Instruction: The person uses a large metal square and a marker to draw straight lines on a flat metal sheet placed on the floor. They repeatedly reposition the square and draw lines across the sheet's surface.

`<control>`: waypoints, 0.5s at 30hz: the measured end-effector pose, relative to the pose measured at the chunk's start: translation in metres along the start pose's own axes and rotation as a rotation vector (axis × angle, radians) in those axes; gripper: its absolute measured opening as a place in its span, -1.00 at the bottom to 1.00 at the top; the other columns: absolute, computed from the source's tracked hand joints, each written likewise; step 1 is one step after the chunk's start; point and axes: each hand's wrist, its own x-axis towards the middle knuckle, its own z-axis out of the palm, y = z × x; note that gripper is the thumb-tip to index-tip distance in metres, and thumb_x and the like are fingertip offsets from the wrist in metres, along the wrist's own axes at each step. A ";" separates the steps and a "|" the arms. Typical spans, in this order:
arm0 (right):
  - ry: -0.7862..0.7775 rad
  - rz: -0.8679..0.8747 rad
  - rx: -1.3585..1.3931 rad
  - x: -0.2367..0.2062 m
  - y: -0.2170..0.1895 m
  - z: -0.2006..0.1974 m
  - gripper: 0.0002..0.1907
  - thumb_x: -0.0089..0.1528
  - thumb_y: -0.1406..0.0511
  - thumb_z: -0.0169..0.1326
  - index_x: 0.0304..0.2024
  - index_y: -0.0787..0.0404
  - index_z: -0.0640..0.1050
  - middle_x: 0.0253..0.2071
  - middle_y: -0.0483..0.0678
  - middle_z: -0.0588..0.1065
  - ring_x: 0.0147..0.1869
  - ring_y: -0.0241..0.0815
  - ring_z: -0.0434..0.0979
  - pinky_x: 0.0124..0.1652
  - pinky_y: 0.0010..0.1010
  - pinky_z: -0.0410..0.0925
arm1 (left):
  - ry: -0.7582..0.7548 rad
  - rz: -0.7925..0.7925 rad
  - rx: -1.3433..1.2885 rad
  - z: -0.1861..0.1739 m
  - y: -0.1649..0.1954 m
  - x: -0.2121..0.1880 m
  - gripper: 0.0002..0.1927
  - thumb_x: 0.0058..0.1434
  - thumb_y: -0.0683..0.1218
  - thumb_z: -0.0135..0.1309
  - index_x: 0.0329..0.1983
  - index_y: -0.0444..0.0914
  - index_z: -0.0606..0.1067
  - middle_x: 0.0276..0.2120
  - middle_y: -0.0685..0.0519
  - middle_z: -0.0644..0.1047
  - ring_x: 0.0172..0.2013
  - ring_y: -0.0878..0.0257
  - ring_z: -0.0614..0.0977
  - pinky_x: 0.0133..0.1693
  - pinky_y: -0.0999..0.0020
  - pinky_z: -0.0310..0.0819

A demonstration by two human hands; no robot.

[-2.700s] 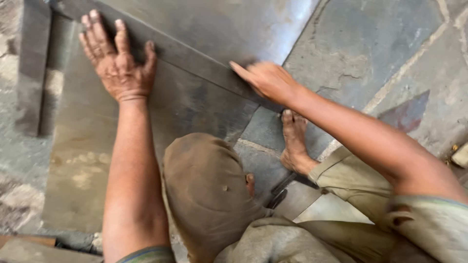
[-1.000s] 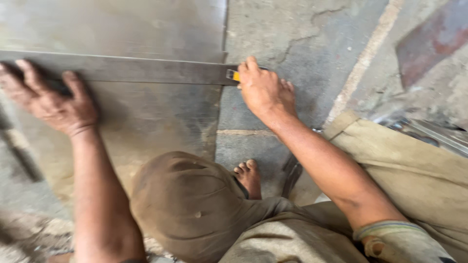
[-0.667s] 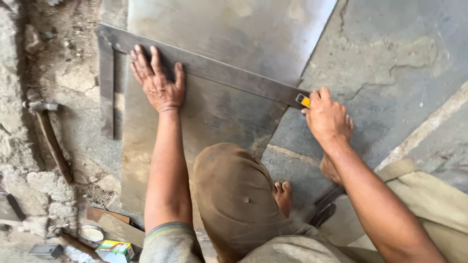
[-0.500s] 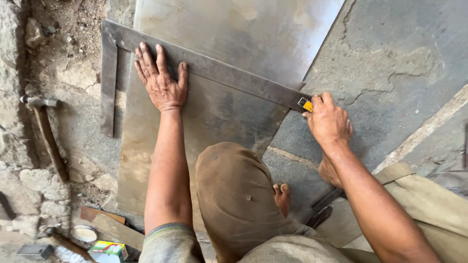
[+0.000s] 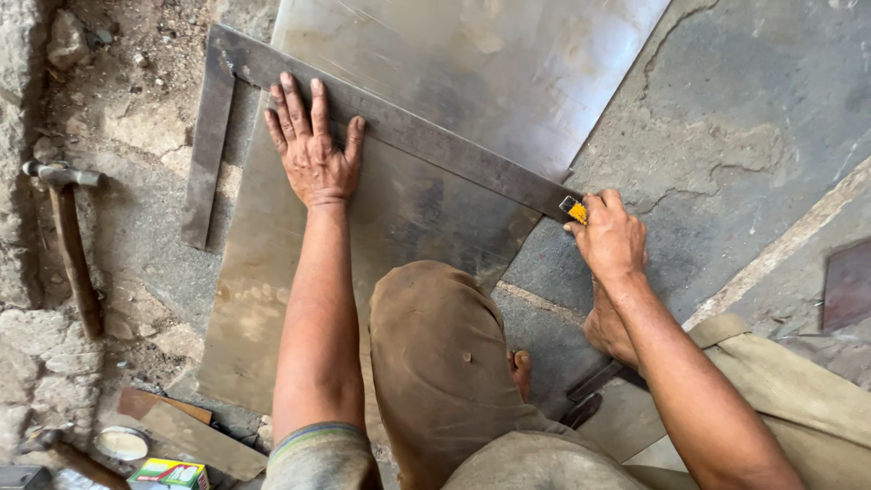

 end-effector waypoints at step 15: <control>-0.078 -0.294 0.539 0.123 -0.079 -0.072 -0.61 0.37 0.17 0.14 0.11 0.33 0.55 -0.14 0.12 0.53 -0.05 -0.04 0.55 -0.05 -0.18 0.40 | 0.024 0.016 -0.072 -0.002 -0.002 0.003 -0.22 0.46 0.37 -0.02 0.58 -0.10 0.20 0.57 -0.16 0.01 0.55 -0.09 -0.03 0.50 -0.08 -0.31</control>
